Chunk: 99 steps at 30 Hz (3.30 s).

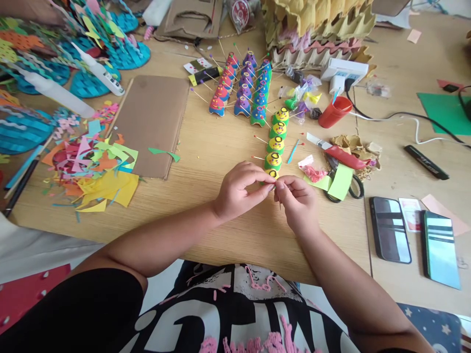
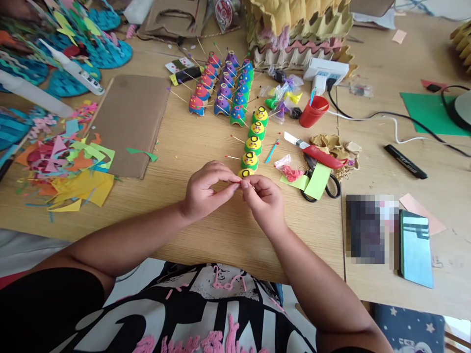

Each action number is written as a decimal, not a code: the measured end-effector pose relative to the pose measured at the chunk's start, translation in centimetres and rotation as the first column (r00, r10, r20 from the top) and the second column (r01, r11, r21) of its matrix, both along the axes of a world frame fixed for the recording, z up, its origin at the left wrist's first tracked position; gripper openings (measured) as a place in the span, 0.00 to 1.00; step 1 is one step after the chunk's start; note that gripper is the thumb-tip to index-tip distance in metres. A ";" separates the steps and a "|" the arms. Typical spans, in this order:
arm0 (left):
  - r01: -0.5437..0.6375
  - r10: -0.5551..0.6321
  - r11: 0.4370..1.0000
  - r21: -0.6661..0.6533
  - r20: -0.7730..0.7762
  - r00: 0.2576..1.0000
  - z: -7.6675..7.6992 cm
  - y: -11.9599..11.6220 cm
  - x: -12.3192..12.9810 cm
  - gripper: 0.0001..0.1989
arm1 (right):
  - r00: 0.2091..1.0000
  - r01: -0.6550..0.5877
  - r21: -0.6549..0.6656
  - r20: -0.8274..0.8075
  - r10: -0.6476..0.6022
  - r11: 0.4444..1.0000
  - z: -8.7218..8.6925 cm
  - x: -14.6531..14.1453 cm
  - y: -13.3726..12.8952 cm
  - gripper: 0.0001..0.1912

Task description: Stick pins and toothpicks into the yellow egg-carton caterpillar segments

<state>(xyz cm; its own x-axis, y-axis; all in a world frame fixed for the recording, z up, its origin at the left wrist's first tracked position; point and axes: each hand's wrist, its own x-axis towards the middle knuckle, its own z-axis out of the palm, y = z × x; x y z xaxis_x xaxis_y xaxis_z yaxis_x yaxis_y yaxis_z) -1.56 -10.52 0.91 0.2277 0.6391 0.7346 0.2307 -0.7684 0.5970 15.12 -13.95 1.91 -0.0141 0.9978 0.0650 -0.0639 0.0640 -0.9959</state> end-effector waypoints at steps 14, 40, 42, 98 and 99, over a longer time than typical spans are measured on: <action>-0.060 0.062 0.997 0.045 -0.052 0.997 0.1 -0.1 0.0 0.04 | 0.988 0.058 0.078 0.139 -0.069 0.995 -0.2 0.0 -0.2 0.13; 0.457 0.024 0.564 -0.687 0.568 0.823 -1.6 0.7 0.6 0.13 | 0.993 0.074 -0.058 -0.085 -0.079 0.996 -0.9 0.2 0.7 0.18; 0.456 0.004 0.575 -0.679 0.559 0.829 -1.7 0.7 0.6 0.13 | 0.996 0.059 -0.049 -0.062 -0.062 0.997 -0.8 0.2 0.5 0.18; 0.429 -0.068 0.658 -0.619 0.519 0.852 -1.5 0.6 0.2 0.10 | 0.978 -0.125 -0.109 -0.183 0.103 0.986 -0.5 0.1 0.4 0.16; 0.432 -0.064 0.648 -0.626 0.521 0.851 -1.5 0.6 0.2 0.11 | 0.980 -0.101 -0.110 -0.180 0.080 0.989 -0.5 0.0 0.4 0.16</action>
